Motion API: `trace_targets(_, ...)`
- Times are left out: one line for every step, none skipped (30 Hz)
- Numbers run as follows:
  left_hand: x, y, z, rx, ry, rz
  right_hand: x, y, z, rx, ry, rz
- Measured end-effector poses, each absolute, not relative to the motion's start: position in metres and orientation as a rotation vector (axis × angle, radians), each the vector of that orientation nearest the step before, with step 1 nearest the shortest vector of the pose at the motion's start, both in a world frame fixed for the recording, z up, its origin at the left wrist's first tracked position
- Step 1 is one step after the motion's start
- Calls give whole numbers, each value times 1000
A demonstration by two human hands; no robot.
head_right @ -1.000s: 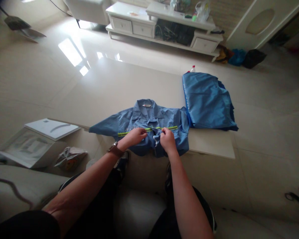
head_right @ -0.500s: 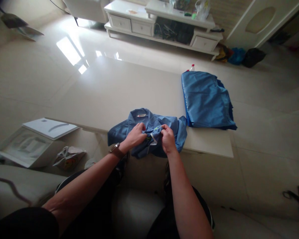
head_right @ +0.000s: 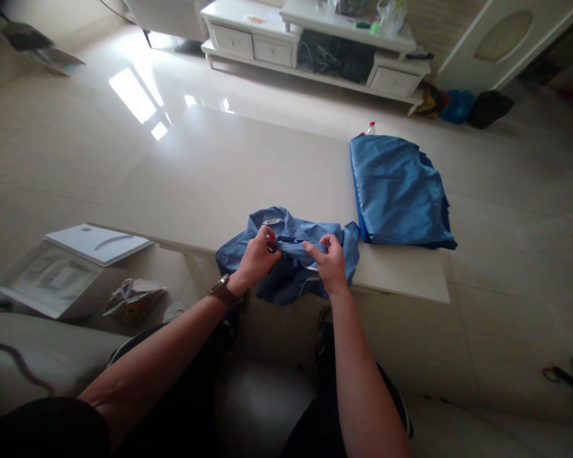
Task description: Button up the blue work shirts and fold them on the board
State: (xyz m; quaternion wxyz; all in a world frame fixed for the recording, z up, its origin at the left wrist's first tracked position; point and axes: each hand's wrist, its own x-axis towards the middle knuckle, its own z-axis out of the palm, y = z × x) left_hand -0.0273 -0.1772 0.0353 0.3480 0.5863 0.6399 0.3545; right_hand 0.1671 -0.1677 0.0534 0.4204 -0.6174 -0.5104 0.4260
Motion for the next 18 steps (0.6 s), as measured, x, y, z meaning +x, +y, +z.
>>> trace_targets(-27,-177,36,1491,1633,952,168,-169,51,-1616,-1377,954)
trace_targets(-27,-177,36,1476,1608,976,168,-169,48,-1678,-1483,836)
trace_targets(-27,-177,36,1474,1584,989,167,-170,45,-1716,-1591,736)
trace_targets(-26,-177,36,1483,1564,994,166,-171,43,-1715,-1694,666)
trace_targets(-26,-177,36,1498,1547,995,164,-171,41,-1672,-1788,636)
trace_targets(-26,-178,36,1515,1533,993,162,-171,40,-1592,-1866,649)
trace_targets(-26,-178,36,1533,1518,987,160,-171,40,-1495,-1924,702)
trace_targets(-26,-178,36,1553,1498,975,158,-171,40,-1406,-1961,779)
trace_targets(-27,-178,36,1574,1476,963,156,-171,41,-1344,-1975,859)
trace_targets(-27,-178,37,1592,1459,950,155,-171,42,-1313,-1975,925)
trace_targets(-27,-177,37,1606,1452,939,154,-172,44,-1306,-1973,964)
trace_targets(-28,-177,38,1615,1456,930,154,-172,46,-1309,-1973,969)
trace_targets(-28,-177,39,1619,1469,926,154,-173,47,-1308,-1983,953)
trace_targets(-28,-176,39,1621,1483,926,154,-173,48,-1298,-2000,930)
trace_targets(-28,-176,39,1625,1490,926,154,-174,49,-1286,-2023,909)
trace_targets(-28,-175,39,1633,1488,926,154,-175,49,-1281,-2047,889)
trace_targets(-28,-175,39,1644,1482,927,154,-175,49,-1287,-2068,870)
trace_targets(-28,-175,40,1655,1472,929,154,-176,48,-1299,-2085,855)
